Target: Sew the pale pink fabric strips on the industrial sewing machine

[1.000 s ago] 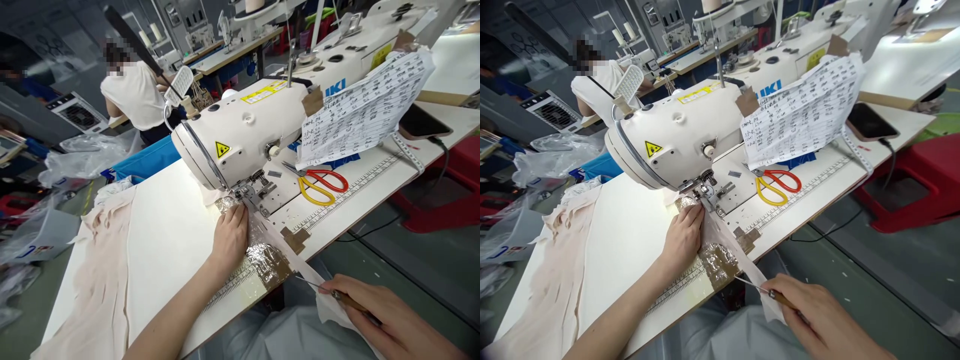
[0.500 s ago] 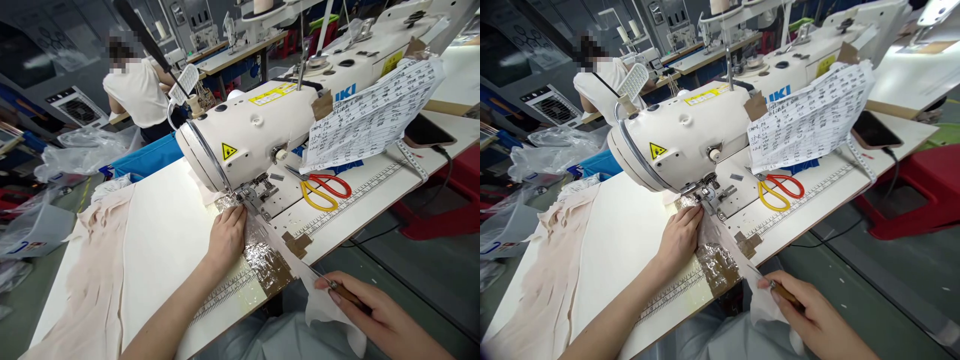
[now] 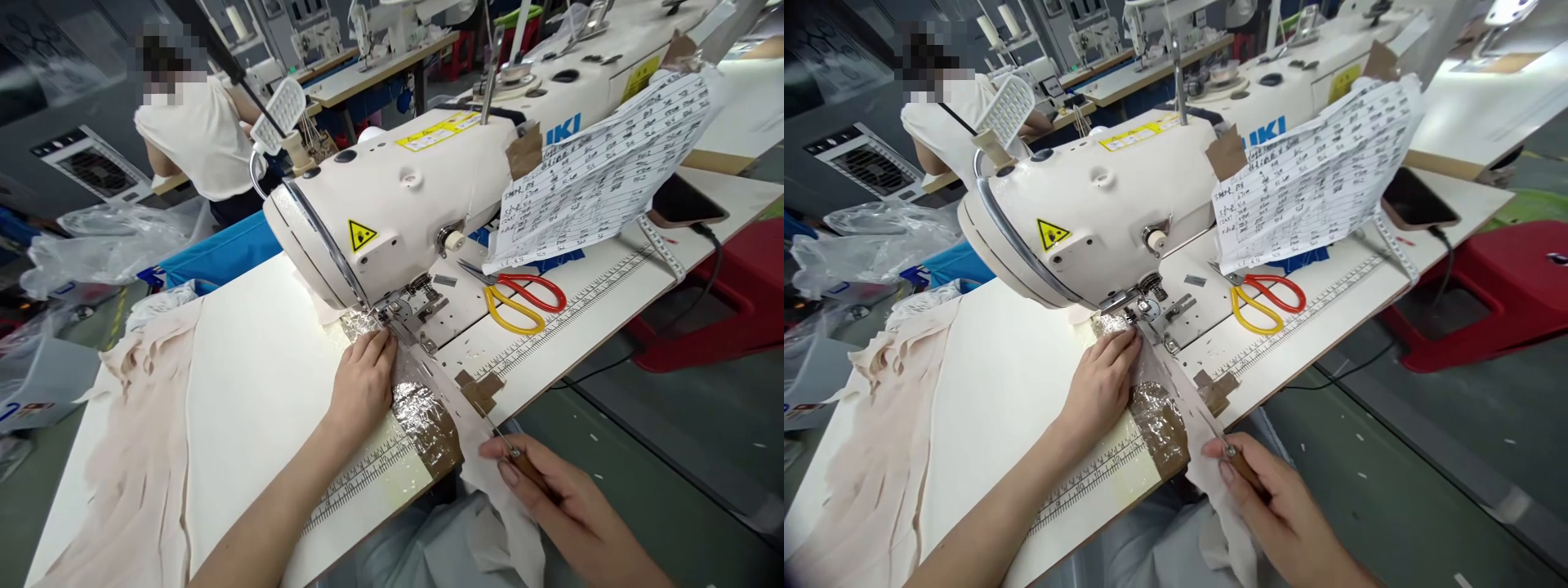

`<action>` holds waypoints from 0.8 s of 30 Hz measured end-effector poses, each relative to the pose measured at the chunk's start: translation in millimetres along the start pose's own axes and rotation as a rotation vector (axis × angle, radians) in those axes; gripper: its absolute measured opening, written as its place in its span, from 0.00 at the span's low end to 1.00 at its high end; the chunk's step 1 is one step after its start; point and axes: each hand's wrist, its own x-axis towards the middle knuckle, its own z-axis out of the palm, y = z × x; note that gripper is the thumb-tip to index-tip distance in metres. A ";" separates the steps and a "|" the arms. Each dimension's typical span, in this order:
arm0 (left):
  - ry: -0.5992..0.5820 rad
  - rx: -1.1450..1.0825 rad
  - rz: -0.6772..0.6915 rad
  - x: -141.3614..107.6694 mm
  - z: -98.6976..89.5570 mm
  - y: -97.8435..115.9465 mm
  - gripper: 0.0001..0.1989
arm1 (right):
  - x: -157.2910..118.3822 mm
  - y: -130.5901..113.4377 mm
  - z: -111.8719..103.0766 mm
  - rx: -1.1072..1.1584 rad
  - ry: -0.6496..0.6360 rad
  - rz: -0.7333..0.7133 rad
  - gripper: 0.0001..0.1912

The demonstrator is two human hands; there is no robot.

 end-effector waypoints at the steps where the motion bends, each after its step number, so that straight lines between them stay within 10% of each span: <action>1: -0.008 0.021 -0.010 0.1 0.3 2.5 0.20 | 1.9 -0.3 -0.7 -0.051 0.019 -0.047 0.16; 24: 0.075 -0.142 0.014 10.0 0.8 -3.6 0.19 | 45.6 -28.6 9.4 -0.505 0.077 -0.415 0.13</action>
